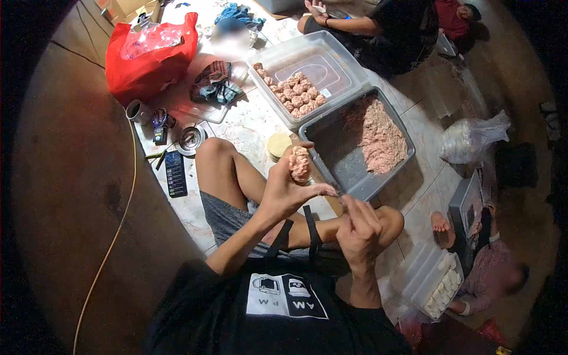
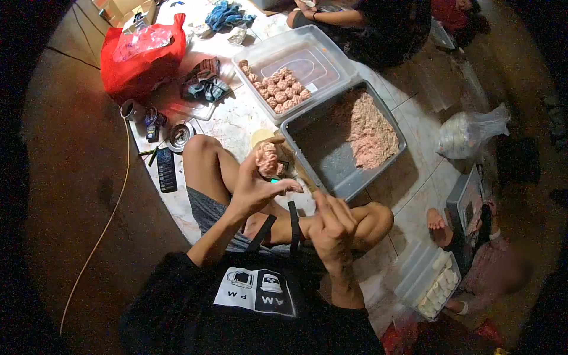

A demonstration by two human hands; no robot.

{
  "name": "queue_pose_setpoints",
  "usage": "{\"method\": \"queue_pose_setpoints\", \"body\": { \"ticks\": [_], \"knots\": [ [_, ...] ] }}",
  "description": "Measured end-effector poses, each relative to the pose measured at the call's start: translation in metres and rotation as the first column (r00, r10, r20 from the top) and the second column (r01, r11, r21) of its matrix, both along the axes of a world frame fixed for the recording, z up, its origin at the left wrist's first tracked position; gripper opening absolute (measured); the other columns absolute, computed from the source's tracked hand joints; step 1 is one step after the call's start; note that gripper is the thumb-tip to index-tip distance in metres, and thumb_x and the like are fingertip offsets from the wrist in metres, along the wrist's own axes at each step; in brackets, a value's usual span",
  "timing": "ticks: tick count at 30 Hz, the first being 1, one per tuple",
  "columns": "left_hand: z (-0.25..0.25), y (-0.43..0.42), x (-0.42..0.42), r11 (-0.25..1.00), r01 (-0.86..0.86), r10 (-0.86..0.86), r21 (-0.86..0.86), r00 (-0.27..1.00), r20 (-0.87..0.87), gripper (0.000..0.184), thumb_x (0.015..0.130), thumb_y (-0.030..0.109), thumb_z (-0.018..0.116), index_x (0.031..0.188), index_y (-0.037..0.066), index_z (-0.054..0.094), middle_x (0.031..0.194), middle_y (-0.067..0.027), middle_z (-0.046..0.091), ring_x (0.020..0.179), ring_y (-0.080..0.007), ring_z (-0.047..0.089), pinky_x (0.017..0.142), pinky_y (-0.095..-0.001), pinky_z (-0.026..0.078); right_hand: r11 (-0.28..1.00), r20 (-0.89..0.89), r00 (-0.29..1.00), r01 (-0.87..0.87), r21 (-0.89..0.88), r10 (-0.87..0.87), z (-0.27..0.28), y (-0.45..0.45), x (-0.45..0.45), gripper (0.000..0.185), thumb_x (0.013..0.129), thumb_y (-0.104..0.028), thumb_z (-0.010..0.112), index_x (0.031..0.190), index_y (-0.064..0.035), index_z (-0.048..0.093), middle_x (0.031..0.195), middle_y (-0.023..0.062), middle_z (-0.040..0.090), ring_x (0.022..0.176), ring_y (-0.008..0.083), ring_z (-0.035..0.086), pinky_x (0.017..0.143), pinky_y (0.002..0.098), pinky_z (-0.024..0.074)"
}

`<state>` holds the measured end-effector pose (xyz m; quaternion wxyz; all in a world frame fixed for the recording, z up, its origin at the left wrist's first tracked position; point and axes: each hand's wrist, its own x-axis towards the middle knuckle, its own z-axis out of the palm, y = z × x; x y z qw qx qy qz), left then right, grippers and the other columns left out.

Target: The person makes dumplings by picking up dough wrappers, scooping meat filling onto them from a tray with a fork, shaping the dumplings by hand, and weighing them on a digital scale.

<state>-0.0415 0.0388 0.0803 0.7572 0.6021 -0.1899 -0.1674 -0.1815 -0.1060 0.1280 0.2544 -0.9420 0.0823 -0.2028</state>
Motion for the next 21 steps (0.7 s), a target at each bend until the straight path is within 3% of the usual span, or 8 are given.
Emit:
{"method": "queue_pose_setpoints", "body": {
  "ticks": [3,4,7,10,13,15,19,21],
  "knots": [
    [-0.005,0.006,0.004,1.000,0.018,-0.015,-0.015,0.982,0.189,0.044,0.079,0.002,0.093,0.107,0.000,0.059,0.091,-0.0012,0.060,0.085,-0.0063,0.062,0.069,-0.0230,0.054,0.999,0.032,0.999,-0.036,-0.009,0.036,0.001,0.006,-0.001,0.028,0.084,0.012,0.063,0.110,0.0071,0.072,0.098,0.0198,0.073,0.089,0.0377,0.072,0.079,0.0452,0.0577],
    [-0.005,0.008,0.004,0.992,0.011,-0.001,-0.129,0.997,0.078,0.045,0.078,0.003,0.094,0.107,-0.001,0.060,0.093,-0.0012,0.062,0.082,-0.0062,0.062,0.068,-0.0227,0.054,1.000,0.030,0.999,-0.017,0.005,0.017,0.006,0.004,-0.002,0.025,0.086,0.011,0.064,0.110,0.0076,0.072,0.098,0.0208,0.073,0.090,0.0379,0.073,0.078,0.0433,0.0575],
    [0.008,0.015,0.004,0.989,0.084,-0.104,-0.120,0.980,-0.168,0.044,0.077,0.005,0.095,0.104,0.001,0.061,0.091,-0.0002,0.062,0.081,-0.0050,0.060,0.070,-0.0214,0.051,0.946,-0.008,0.999,0.033,0.322,-0.032,-0.007,0.004,-0.008,0.021,0.088,0.009,0.064,0.108,0.0091,0.071,0.098,0.0215,0.074,0.091,0.0396,0.073,0.077,0.0410,0.0571],
    [-0.001,0.007,-0.009,1.000,0.024,-0.025,0.016,0.998,0.060,0.039,0.079,0.017,0.096,0.084,0.003,0.061,0.075,0.0026,0.059,0.073,-0.0035,0.053,0.062,-0.0239,0.046,0.910,-0.021,0.993,-0.101,0.402,0.120,-0.017,0.013,-0.006,0.018,0.090,0.007,0.065,0.106,0.0100,0.071,0.098,0.0223,0.074,0.091,0.0405,0.073,0.077,0.0398,0.0567],
    [0.003,0.002,-0.003,0.972,0.013,-0.015,0.233,1.000,0.010,0.041,0.081,0.021,0.095,0.083,0.001,0.059,0.071,0.0010,0.057,0.071,-0.0046,0.049,0.059,-0.0262,0.045,0.994,-0.173,0.985,0.028,0.109,-0.009,-0.001,0.010,-0.003,0.018,0.092,0.004,0.064,0.108,0.0088,0.072,0.097,0.0239,0.074,0.090,0.0392,0.074,0.075,0.0416,0.0569],
    [-0.002,0.005,0.001,0.992,0.086,-0.076,0.097,0.992,-0.100,0.038,0.081,0.015,0.094,0.083,0.002,0.058,0.076,0.0047,0.056,0.071,-0.0026,0.050,0.061,-0.0221,0.043,0.978,-0.035,0.990,0.138,0.157,-0.134,0.000,-0.001,-0.004,0.019,0.094,0.005,0.063,0.109,0.0085,0.073,0.094,0.0228,0.074,0.083,0.0378,0.074,0.072,0.0405,0.0572],
    [-0.005,0.006,0.003,0.996,0.092,-0.092,-0.011,0.996,-0.015,0.041,0.079,0.014,0.095,0.085,0.002,0.057,0.076,0.0051,0.055,0.073,-0.0015,0.049,0.062,-0.0209,0.043,0.941,-0.049,0.998,-0.027,0.338,0.047,-0.009,-0.001,-0.014,0.021,0.092,0.004,0.065,0.110,0.0094,0.072,0.090,0.0244,0.074,0.081,0.0386,0.075,0.072,0.0412,0.0577],
    [-0.013,-0.010,-0.006,0.993,0.104,-0.106,0.052,0.994,0.025,0.042,0.078,0.014,0.096,0.085,0.002,0.056,0.077,0.0049,0.055,0.073,-0.0011,0.049,0.062,-0.0206,0.043,0.981,-0.017,0.997,-0.074,0.178,0.079,-0.029,0.014,-0.007,0.013,0.091,0.003,0.065,0.102,0.0092,0.069,0.087,0.0246,0.071,0.079,0.0407,0.072,0.070,0.0437,0.0560]
  ]
}}
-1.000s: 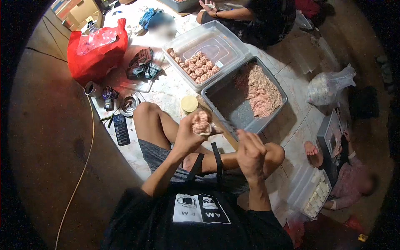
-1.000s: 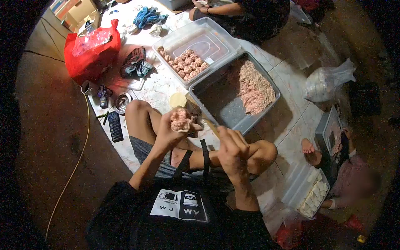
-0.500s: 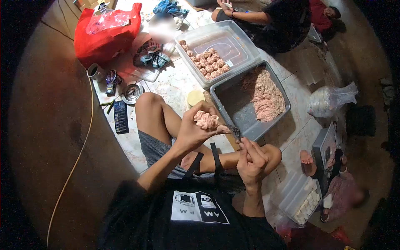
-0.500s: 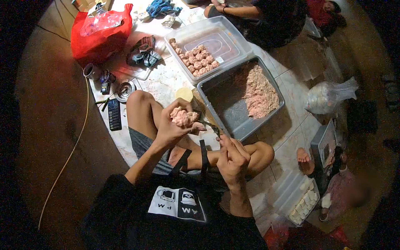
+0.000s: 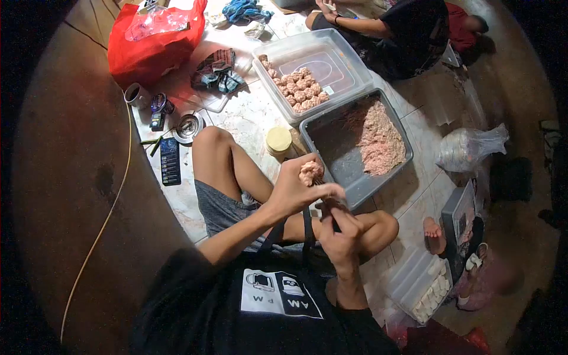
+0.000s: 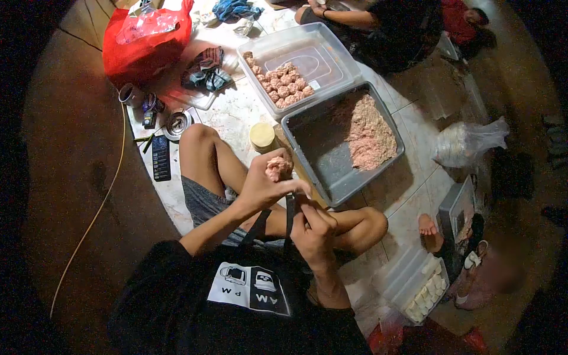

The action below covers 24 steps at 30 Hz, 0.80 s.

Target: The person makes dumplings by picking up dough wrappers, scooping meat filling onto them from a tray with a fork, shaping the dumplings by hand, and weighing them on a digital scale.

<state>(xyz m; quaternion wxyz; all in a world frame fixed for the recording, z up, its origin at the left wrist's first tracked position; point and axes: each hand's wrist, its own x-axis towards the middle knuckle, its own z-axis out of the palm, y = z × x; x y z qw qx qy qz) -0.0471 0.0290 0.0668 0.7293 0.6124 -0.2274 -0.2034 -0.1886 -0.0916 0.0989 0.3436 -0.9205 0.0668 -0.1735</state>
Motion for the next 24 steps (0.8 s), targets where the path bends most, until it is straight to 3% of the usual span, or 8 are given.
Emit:
{"method": "queue_pose_setpoints", "body": {
  "ticks": [4,5,9,12,13,16,18,24],
  "knots": [
    [0.003,0.000,0.010,0.996,-0.076,0.077,0.052,0.997,-0.011,0.041,0.078,0.016,0.097,0.085,0.004,0.058,0.076,0.0066,0.052,0.067,-0.0014,0.043,0.057,-0.0212,0.036,0.972,-0.021,0.972,0.233,-0.014,-0.233,0.039,-0.012,0.005,0.009,0.096,0.002,0.065,0.099,0.0092,0.071,0.088,0.0242,0.071,0.077,0.0390,0.072,0.072,0.0414,0.0574],
    [0.005,0.007,0.011,0.999,-0.029,0.027,-0.016,0.991,-0.132,0.040,0.078,0.018,0.097,0.090,0.003,0.062,0.077,0.0068,0.052,0.066,-0.0017,0.044,0.056,-0.0217,0.035,0.978,-0.007,0.979,0.204,-0.030,-0.205,0.046,-0.016,0.004,0.009,0.094,0.003,0.066,0.098,0.0096,0.071,0.088,0.0238,0.072,0.077,0.0386,0.073,0.072,0.0411,0.0578],
    [-0.007,0.000,0.010,0.999,-0.012,0.014,-0.047,0.999,0.043,0.046,0.076,0.029,0.098,0.092,0.001,0.065,0.072,0.0061,0.054,0.070,-0.0013,0.047,0.058,-0.0206,0.040,0.999,-0.041,0.999,0.028,0.029,-0.027,0.024,0.009,0.008,0.010,0.089,0.005,0.068,0.098,0.0088,0.071,0.085,0.0248,0.069,0.074,0.0403,0.070,0.068,0.0428,0.0546],
    [-0.026,0.002,0.022,0.989,-0.059,0.072,0.137,0.993,-0.096,0.045,0.078,0.029,0.097,0.088,0.002,0.063,0.068,0.0059,0.054,0.062,-0.0022,0.048,0.053,-0.0212,0.040,0.997,-0.071,0.995,0.064,-0.047,-0.067,0.030,-0.018,0.014,0.011,0.095,-0.002,0.067,0.101,0.0054,0.072,0.088,0.0232,0.070,0.078,0.0390,0.070,0.067,0.0439,0.0523],
    [-0.027,0.010,0.027,0.981,-0.016,0.039,0.195,0.992,-0.118,0.042,0.080,0.028,0.095,0.088,0.001,0.064,0.066,0.0044,0.056,0.055,-0.0036,0.050,0.048,-0.0231,0.040,0.962,-0.272,0.922,0.262,-0.083,-0.275,0.055,-0.022,0.016,0.012,0.099,-0.006,0.064,0.096,0.0032,0.072,0.091,0.0207,0.072,0.079,0.0370,0.071,0.068,0.0429,0.0528],
    [-0.038,0.018,0.023,0.997,-0.071,0.072,0.042,0.997,-0.038,0.039,0.083,0.027,0.094,0.089,0.001,0.064,0.065,0.0036,0.058,0.052,-0.0044,0.052,0.045,-0.0242,0.040,0.942,-0.026,0.966,0.243,-0.232,-0.256,0.066,-0.021,0.025,0.014,0.101,-0.012,0.064,0.098,0.0005,0.069,0.088,0.0187,0.071,0.077,0.0404,0.069,0.068,0.0471,0.0528],
    [-0.048,0.013,0.022,0.996,-0.047,0.044,0.079,0.998,0.044,0.033,0.086,0.019,0.089,0.084,0.001,0.062,0.062,0.0010,0.056,0.054,-0.0036,0.052,0.047,-0.0252,0.042,0.993,-0.200,0.980,-0.031,-0.114,0.008,0.048,-0.001,0.038,0.013,0.102,-0.014,0.063,0.098,-0.0015,0.065,0.085,0.0207,0.067,0.078,0.0456,0.066,0.068,0.0509,0.0520],
    [-0.044,0.023,0.023,0.977,-0.146,0.085,0.153,0.933,0.349,0.037,0.089,0.012,0.082,0.075,0.001,0.050,0.060,-0.0027,0.053,0.058,-0.0073,0.051,0.052,-0.0333,0.044,0.987,-0.308,0.949,0.023,-0.160,-0.072,0.058,0.003,0.046,0.014,0.104,-0.019,0.059,0.102,-0.0059,0.064,0.083,0.0209,0.066,0.078,0.0449,0.067,0.068,0.0533,0.0523]
  ]
}}
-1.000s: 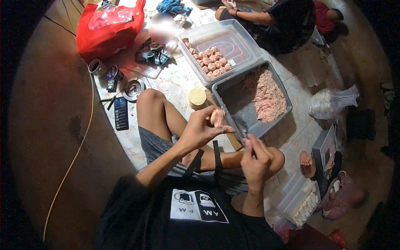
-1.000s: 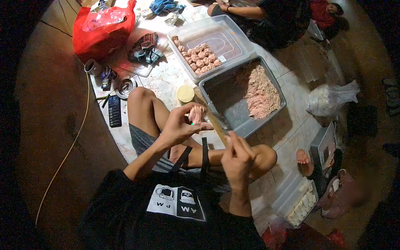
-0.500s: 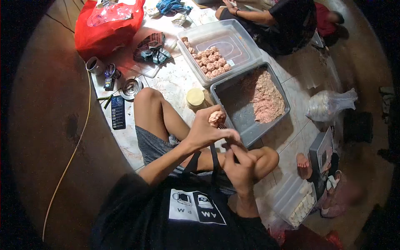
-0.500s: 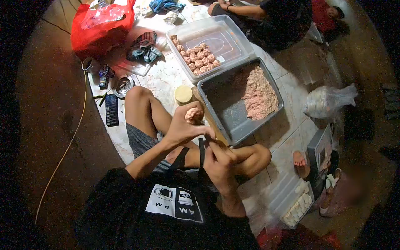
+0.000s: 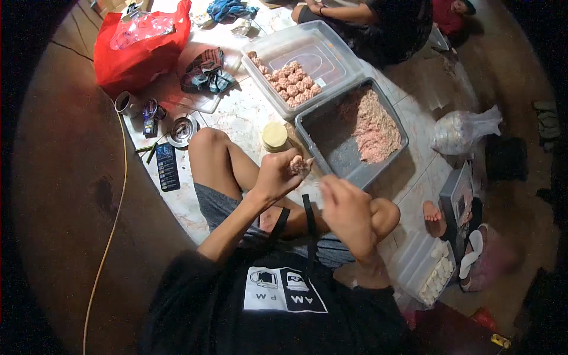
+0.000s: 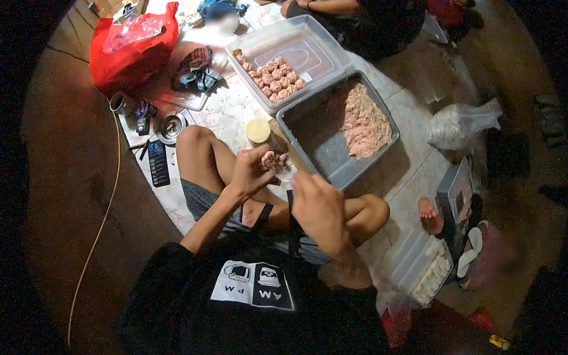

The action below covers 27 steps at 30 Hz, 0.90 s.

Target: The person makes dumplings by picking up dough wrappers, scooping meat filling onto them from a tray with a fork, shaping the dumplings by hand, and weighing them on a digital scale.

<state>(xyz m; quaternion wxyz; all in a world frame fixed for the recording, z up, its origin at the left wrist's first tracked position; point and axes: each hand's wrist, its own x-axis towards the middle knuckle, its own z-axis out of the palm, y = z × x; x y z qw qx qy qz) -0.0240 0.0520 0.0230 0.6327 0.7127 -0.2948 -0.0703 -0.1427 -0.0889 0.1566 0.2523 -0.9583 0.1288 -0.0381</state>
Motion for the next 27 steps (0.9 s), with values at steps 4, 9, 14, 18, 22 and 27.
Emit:
{"method": "queue_pose_setpoints", "body": {
  "ticks": [4,9,14,18,22,27],
  "knots": [
    [-0.009,-0.008,0.005,0.987,0.156,-0.163,-0.048,0.925,-0.343,0.036,0.084,0.014,0.088,0.078,0.001,0.055,0.064,0.0024,0.055,0.063,-0.0046,0.053,0.053,-0.0297,0.045,0.994,-0.022,0.999,0.043,-0.105,-0.045,0.021,-0.019,0.006,0.015,0.105,-0.019,0.059,0.100,-0.0066,0.065,0.087,0.0199,0.068,0.081,0.0447,0.068,0.070,0.0518,0.0532],
    [-0.014,-0.008,0.006,0.960,0.188,-0.254,-0.207,0.898,-0.358,0.027,0.084,0.007,0.087,0.097,-0.001,0.064,0.086,0.0008,0.066,0.074,-0.0058,0.055,0.066,-0.0239,0.049,0.999,-0.087,0.996,0.007,-0.040,-0.010,0.020,-0.004,0.007,0.014,0.104,-0.015,0.058,0.100,-0.0034,0.065,0.091,0.0215,0.069,0.087,0.0464,0.067,0.074,0.0524,0.0526],
    [-0.022,-0.011,0.005,0.978,0.189,-0.172,0.094,0.972,-0.162,0.027,0.082,0.008,0.084,0.093,-0.003,0.062,0.067,-0.0139,0.059,0.060,-0.0151,0.057,0.058,-0.0330,0.048,0.999,0.021,0.999,0.035,0.017,-0.036,0.011,-0.013,0.000,0.007,0.102,-0.015,0.059,0.103,-0.0089,0.063,0.089,0.0211,0.067,0.083,0.0467,0.069,0.069,0.0558,0.0555],
    [-0.011,-0.014,0.001,0.978,0.207,-0.193,0.040,0.955,-0.224,0.028,0.081,0.007,0.084,0.097,-0.003,0.063,0.071,-0.0078,0.061,0.064,-0.0115,0.057,0.062,-0.0308,0.050,0.998,-0.154,0.988,0.013,-0.064,-0.022,-0.007,-0.024,-0.007,0.013,0.102,-0.017,0.061,0.099,-0.0049,0.064,0.094,0.0206,0.070,0.087,0.0456,0.068,0.074,0.0530,0.0528],
    [0.005,-0.003,0.000,0.969,0.240,-0.246,-0.055,0.930,-0.274,0.026,0.083,0.006,0.084,0.096,-0.002,0.063,0.076,0.0006,0.060,0.072,-0.0041,0.055,0.065,-0.0254,0.049,0.972,0.109,0.968,0.232,-0.028,-0.228,0.042,-0.028,-0.005,0.007,0.101,-0.011,0.059,0.097,-0.0054,0.060,0.090,0.0201,0.068,0.083,0.0461,0.068,0.071,0.0546,0.0547],
    [-0.020,-0.003,0.010,0.992,0.095,-0.084,0.085,0.988,-0.129,0.026,0.091,0.013,0.084,0.082,-0.002,0.064,0.068,0.0027,0.057,0.064,-0.0003,0.045,0.052,-0.0230,0.035,0.987,-0.059,0.991,0.129,0.090,-0.124,-0.008,-0.025,-0.007,0.008,0.098,-0.009,0.059,0.102,-0.0024,0.063,0.091,0.0242,0.069,0.086,0.0462,0.068,0.074,0.0539,0.0532]
  ]
}}
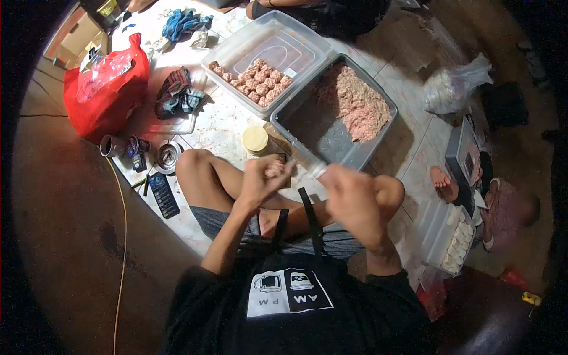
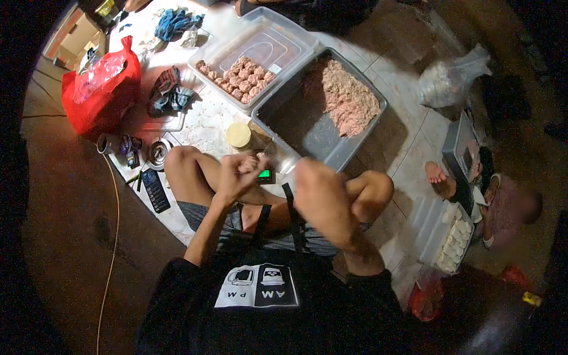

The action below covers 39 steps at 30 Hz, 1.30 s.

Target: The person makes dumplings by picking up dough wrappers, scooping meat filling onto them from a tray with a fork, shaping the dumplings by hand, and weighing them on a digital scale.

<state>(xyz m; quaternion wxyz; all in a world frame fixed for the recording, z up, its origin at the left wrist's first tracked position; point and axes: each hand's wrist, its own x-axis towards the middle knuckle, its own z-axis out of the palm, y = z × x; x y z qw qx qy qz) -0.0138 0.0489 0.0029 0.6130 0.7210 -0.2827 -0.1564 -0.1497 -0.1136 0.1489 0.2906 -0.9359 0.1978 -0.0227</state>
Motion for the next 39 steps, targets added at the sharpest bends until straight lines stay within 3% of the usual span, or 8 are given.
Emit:
{"method": "queue_pose_setpoints", "body": {
  "ticks": [4,6,11,16,19,21,30,39],
  "knots": [
    [-0.002,0.012,0.025,0.996,-0.081,0.069,-0.029,0.952,-0.299,0.023,0.090,0.012,0.086,0.091,-0.005,0.071,0.075,0.0041,0.061,0.070,-0.0037,0.052,0.063,-0.0227,0.047,0.972,0.302,0.947,0.165,-0.167,-0.109,-0.041,-0.051,0.028,0.024,0.098,-0.004,0.053,0.116,0.0038,0.066,0.098,0.0282,0.068,0.093,0.0483,0.067,0.081,0.0545,0.0524],
    [0.007,0.018,0.022,0.996,-0.038,0.020,-0.080,0.976,-0.218,0.023,0.087,0.008,0.087,0.099,-0.004,0.071,0.082,0.0018,0.064,0.076,-0.0038,0.054,0.066,-0.0214,0.046,0.978,0.018,0.998,-0.052,-0.202,0.057,-0.128,-0.090,0.038,0.028,0.095,0.002,0.053,0.120,0.0075,0.064,0.107,0.0301,0.067,0.099,0.0493,0.066,0.086,0.0550,0.0525],
    [0.029,0.022,0.026,0.995,0.011,-0.032,-0.098,0.976,-0.214,0.024,0.088,0.011,0.087,0.076,-0.002,0.070,0.069,0.0010,0.066,0.063,-0.0039,0.055,0.059,-0.0224,0.048,0.930,0.070,0.994,0.101,-0.352,-0.081,-0.211,-0.160,0.114,0.022,0.089,0.004,0.055,0.109,0.0087,0.066,0.105,0.0322,0.068,0.100,0.0514,0.066,0.089,0.0547,0.0535],
    [0.003,-0.001,0.011,0.983,-0.033,-0.071,-0.180,0.837,-0.543,0.024,0.089,0.009,0.087,0.081,-0.001,0.067,0.075,0.0016,0.065,0.065,-0.0022,0.053,0.056,-0.0222,0.045,0.912,-0.022,0.990,0.120,-0.391,-0.140,-0.236,-0.182,0.174,0.015,0.082,0.004,0.060,0.093,0.0088,0.069,0.101,0.0328,0.069,0.097,0.0523,0.067,0.087,0.0558,0.0554],
    [-0.020,0.023,0.011,0.986,-0.141,0.127,-0.090,0.981,-0.143,0.023,0.086,0.007,0.088,0.091,0.000,0.067,0.077,0.0020,0.064,0.067,-0.0025,0.055,0.057,-0.0213,0.044,0.932,-0.110,0.992,0.021,-0.363,-0.066,-0.250,-0.176,0.155,0.013,0.083,0.003,0.058,0.088,0.0079,0.070,0.097,0.0324,0.070,0.094,0.0522,0.068,0.086,0.0561,0.0560],
    [-0.011,0.038,0.019,0.958,-0.281,0.220,-0.057,0.850,-0.479,0.019,0.088,0.008,0.086,0.085,0.003,0.068,0.066,0.0026,0.061,0.059,-0.0037,0.054,0.054,-0.0205,0.042,0.953,-0.068,0.997,0.008,-0.304,-0.030,-0.239,-0.176,0.137,0.019,0.087,-0.005,0.062,0.097,0.0049,0.074,0.092,0.0287,0.072,0.091,0.0490,0.070,0.084,0.0552,0.0563],
    [-0.013,0.007,0.001,0.997,-0.027,-0.002,-0.074,0.931,-0.365,0.021,0.085,0.005,0.086,0.088,0.001,0.066,0.079,0.0017,0.066,0.075,-0.0029,0.058,0.065,-0.0205,0.049,0.983,-0.019,0.997,0.076,0.167,-0.073,-0.019,-0.067,0.039,0.023,0.094,-0.015,0.071,0.113,-0.0036,0.076,0.086,0.0180,0.073,0.077,0.0346,0.072,0.069,0.0425,0.0548],
    [0.005,-0.021,-0.024,0.967,0.254,-0.249,-0.016,0.929,-0.272,0.024,0.080,0.007,0.082,0.076,-0.001,0.059,0.067,-0.0030,0.054,0.066,-0.0072,0.046,0.060,-0.0286,0.043,0.971,0.234,0.942,-0.226,-0.080,0.239,0.019,-0.038,-0.025,0.019,0.086,0.000,0.075,0.105,0.0010,0.077,0.083,0.0169,0.072,0.077,0.0345,0.071,0.066,0.0414,0.0540]
  ]
}}
